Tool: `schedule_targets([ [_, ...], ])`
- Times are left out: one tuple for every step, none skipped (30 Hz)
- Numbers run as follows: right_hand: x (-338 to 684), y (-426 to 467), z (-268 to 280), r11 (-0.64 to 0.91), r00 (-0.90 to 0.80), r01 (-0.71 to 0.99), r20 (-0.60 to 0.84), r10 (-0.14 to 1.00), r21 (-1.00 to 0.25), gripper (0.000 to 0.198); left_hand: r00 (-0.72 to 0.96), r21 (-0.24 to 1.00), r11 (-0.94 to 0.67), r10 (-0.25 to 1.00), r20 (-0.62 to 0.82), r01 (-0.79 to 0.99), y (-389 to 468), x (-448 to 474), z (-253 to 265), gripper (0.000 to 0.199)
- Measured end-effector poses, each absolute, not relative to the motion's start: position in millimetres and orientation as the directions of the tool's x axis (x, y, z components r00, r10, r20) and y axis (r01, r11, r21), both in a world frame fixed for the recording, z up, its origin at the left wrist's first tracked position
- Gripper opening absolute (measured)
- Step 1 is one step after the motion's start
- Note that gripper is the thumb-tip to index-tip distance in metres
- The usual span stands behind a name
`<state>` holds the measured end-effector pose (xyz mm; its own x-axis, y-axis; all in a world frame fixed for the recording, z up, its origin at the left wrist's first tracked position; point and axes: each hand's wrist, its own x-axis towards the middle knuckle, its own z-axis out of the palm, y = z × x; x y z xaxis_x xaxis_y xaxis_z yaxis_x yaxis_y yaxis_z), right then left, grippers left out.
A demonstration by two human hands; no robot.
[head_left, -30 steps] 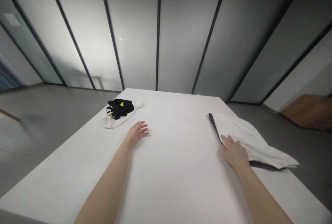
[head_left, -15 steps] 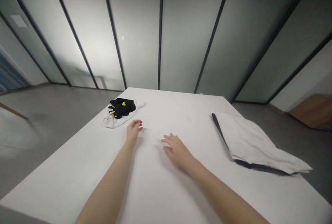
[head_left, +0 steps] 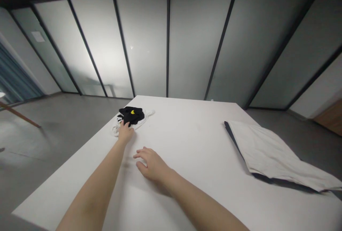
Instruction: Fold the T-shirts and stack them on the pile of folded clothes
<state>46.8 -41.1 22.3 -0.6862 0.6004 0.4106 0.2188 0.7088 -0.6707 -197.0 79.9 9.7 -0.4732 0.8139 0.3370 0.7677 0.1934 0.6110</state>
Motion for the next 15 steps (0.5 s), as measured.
schedule_targets([
  [49.7,-38.7,20.1,0.685,-0.671,0.227,0.399,0.625,-0.692,0.034,-0.461,0.604,0.189,0.822,0.334,0.775,81.2,-200.4,13.8,0.053],
  [52.6,-35.2,17.0,0.657,-0.651,0.239,0.384,0.654,-0.715,0.033,-0.449,0.602,0.177,0.827,0.338,0.779,81.9,-201.7,17.1,0.053],
  [55.5,-30.9,13.0,0.625,-0.626,0.253,0.367,0.688,-0.738,0.033,-0.437,0.601,0.161,0.83,0.346,0.783,81.8,-200.4,19.4,0.053],
  [58.4,-25.7,8.2,0.589,-0.594,0.267,0.351,0.724,-0.763,0.033,-0.423,0.597,0.145,0.834,0.356,0.789,80.8,-196.4,20.9,0.051],
  [61.1,-19.7,2.7,0.551,-0.555,0.28,0.336,0.761,-0.786,0.034,-0.406,0.591,0.129,0.838,0.364,0.796,78.8,-189.6,21.7,0.049],
  [63.8,-13.3,-3.3,0.515,-0.512,0.292,0.324,0.796,-0.806,0.037,-0.385,0.585,0.105,0.842,0.378,0.804,75.6,-180.0,22.3,0.046],
  [66.5,-6.5,-9.5,0.484,-0.463,0.301,0.317,0.828,-0.822,0.042,-0.354,0.581,0.065,0.845,0.4,0.811,70.9,-167.9,22.9,0.043],
  [69.4,0.4,-15.6,0.458,-0.411,0.309,0.318,0.855,-0.834,0.049,-0.313,0.578,0.012,0.849,0.426,0.816,64.5,-153.7,24.0,0.039],
  [72.3,7.2,-21.3,0.44,-0.358,0.313,0.325,0.876,-0.842,0.058,-0.256,0.578,-0.082,0.84,0.479,0.812,56.3,-137.9,26.0,0.035],
  [75.4,13.6,-26.3,0.428,-0.309,0.313,0.336,0.89,-0.848,0.069,-0.191,0.58,-0.194,0.822,0.537,0.791,46.1,-121.0,29.0,0.031],
  [78.7,19.7,-30.5,0.424,-0.266,0.306,0.351,0.898,-0.852,0.079,-0.131,0.589,-0.298,0.807,0.576,0.751,34.2,-103.7,33.0,0.027],
  [82.3,25.1,-33.7,0.429,-0.231,0.291,0.372,0.899,-0.855,0.089,-0.09,0.61,-0.381,0.795,0.599,0.695,20.8,-86.7,37.8,0.024],
  [86.0,29.8,-35.7,0.443,-0.208,0.269,0.398,0.894,-0.855,0.096,-0.047,0.635,-0.445,0.795,0.604,0.632,6.5,-70.8,43.0,0.022],
  [90.1,33.6,-36.7,0.467,-0.202,0.245,0.426,0.882,-0.85,0.097,0.011,0.657,-0.494,0.804,0.595,0.57,-8.1,-56.6,48.0,0.021],
  [94.5,36.4,-36.7,0.495,-0.208,0.222,0.455,0.866,-0.84,0.093,0.062,0.671,-0.53,0.806,0.589,0.519,-22.2,-44.8,52.2,0.019],
])
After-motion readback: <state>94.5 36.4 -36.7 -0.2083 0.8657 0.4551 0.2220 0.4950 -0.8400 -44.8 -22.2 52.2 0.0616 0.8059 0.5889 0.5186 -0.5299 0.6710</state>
